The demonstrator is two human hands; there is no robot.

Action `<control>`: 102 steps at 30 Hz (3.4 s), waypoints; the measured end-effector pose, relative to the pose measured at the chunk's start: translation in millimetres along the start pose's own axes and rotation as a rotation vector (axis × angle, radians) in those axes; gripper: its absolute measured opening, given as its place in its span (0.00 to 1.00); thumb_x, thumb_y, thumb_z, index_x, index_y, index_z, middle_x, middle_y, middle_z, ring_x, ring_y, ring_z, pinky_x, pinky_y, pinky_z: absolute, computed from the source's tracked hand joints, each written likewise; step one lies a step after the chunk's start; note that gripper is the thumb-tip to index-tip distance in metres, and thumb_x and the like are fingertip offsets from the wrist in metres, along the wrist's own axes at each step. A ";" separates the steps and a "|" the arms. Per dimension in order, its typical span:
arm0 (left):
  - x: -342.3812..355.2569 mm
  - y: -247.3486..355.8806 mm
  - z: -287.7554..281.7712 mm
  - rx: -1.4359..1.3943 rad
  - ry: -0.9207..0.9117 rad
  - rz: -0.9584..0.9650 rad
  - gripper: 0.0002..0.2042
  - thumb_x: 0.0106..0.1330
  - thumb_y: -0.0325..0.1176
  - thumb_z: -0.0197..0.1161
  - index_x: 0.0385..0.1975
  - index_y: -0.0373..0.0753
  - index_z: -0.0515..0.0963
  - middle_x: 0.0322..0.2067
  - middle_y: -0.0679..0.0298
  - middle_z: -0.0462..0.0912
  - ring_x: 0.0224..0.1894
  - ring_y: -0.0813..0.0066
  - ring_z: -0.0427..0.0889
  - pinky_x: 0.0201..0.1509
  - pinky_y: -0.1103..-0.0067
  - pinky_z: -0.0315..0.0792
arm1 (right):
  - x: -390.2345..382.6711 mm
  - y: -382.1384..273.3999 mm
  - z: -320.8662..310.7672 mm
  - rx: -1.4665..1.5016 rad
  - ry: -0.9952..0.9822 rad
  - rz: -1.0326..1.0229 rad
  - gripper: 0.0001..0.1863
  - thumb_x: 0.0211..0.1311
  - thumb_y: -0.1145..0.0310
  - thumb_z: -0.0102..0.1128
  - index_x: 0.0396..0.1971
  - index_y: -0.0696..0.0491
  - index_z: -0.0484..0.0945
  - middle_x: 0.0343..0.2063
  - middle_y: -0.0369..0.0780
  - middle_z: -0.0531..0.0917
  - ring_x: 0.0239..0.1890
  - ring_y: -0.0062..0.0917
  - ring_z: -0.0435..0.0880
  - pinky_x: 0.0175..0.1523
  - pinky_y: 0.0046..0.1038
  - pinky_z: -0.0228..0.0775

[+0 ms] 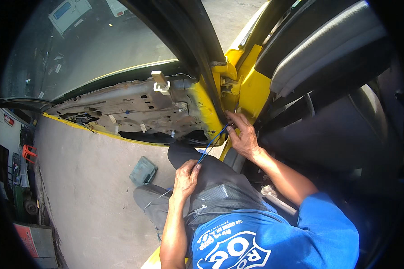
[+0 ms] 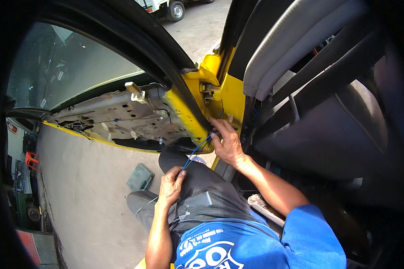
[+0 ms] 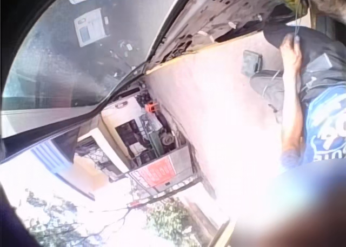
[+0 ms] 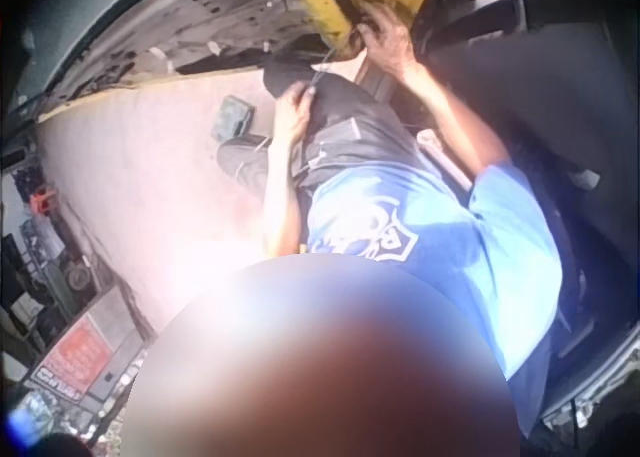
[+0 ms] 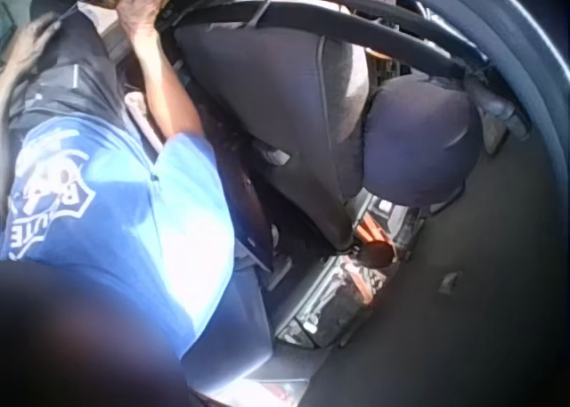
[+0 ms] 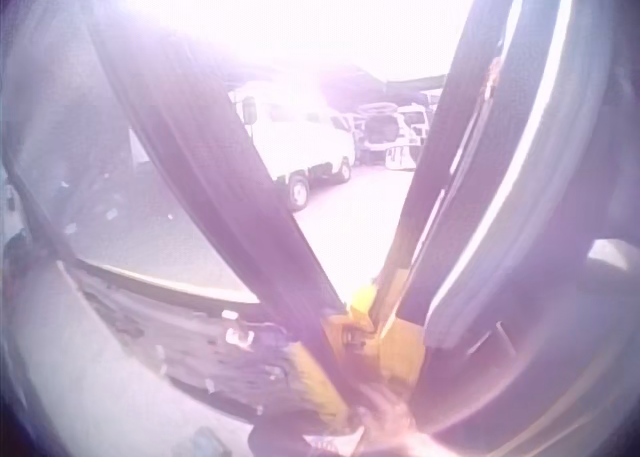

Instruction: The person routes a blue wire through the door jamb of a yellow car, pulling it from the interior toward the door frame and then tucking it into the door cavity.

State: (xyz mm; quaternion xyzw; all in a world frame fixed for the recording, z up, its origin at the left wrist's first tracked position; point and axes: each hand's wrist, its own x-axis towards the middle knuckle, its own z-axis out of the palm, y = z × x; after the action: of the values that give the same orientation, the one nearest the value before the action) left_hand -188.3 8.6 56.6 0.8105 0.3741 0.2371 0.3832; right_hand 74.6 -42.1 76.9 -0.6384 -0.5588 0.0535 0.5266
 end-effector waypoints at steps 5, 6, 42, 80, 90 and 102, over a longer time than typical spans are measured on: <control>9.0 53.7 -25.6 -0.228 0.134 0.142 0.08 0.75 0.32 0.65 0.44 0.33 0.83 0.32 0.61 0.84 0.34 0.75 0.81 0.41 0.78 0.75 | -2.6 -25.2 -24.3 -0.056 -0.148 -0.115 0.32 0.59 0.77 0.68 0.66 0.56 0.74 0.43 0.48 0.83 0.42 0.38 0.87 0.50 0.34 0.81; 14.1 66.2 -30.1 -0.250 0.153 0.192 0.08 0.75 0.32 0.65 0.44 0.33 0.83 0.33 0.60 0.85 0.34 0.74 0.81 0.41 0.78 0.76 | -3.5 -32.4 -29.6 -0.059 -0.178 -0.141 0.34 0.58 0.77 0.70 0.67 0.55 0.74 0.43 0.48 0.83 0.41 0.37 0.87 0.49 0.33 0.81; 104.6 142.3 -28.2 0.093 0.336 0.374 0.07 0.72 0.31 0.65 0.39 0.33 0.82 0.32 0.50 0.84 0.35 0.48 0.84 0.40 0.63 0.76 | 61.6 -19.1 43.8 0.014 0.539 0.141 0.08 0.70 0.74 0.61 0.44 0.59 0.84 0.34 0.48 0.89 0.37 0.34 0.90 0.45 0.33 0.79; 58.2 94.7 -49.9 -0.125 0.025 0.004 0.12 0.74 0.33 0.68 0.50 0.32 0.83 0.31 0.67 0.84 0.33 0.82 0.78 0.38 0.80 0.76 | 8.0 -79.6 21.4 0.122 0.170 -0.168 0.18 0.55 0.77 0.67 0.48 0.53 0.84 0.40 0.43 0.82 0.45 0.40 0.84 0.53 0.39 0.76; -18.0 0.9 -56.0 -0.065 -0.033 -0.253 0.10 0.76 0.33 0.64 0.45 0.32 0.85 0.30 0.64 0.85 0.34 0.78 0.82 0.42 0.78 0.77 | 7.2 -79.3 22.6 0.104 0.188 -0.094 0.18 0.54 0.76 0.70 0.47 0.51 0.86 0.37 0.42 0.83 0.42 0.38 0.83 0.48 0.38 0.77; -76.4 -58.8 -68.7 0.206 0.017 -0.341 0.13 0.76 0.40 0.62 0.45 0.36 0.85 0.33 0.57 0.88 0.39 0.67 0.87 0.47 0.70 0.78 | 9.5 -78.2 26.8 0.049 0.187 -0.136 0.17 0.56 0.76 0.71 0.47 0.51 0.87 0.35 0.42 0.83 0.40 0.39 0.83 0.46 0.38 0.78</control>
State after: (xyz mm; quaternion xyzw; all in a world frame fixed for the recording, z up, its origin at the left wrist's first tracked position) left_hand -305.8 3.9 43.0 0.7684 0.5313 0.1363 0.3297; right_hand 9.1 -32.4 127.3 -0.5882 -0.5478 -0.0282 0.5942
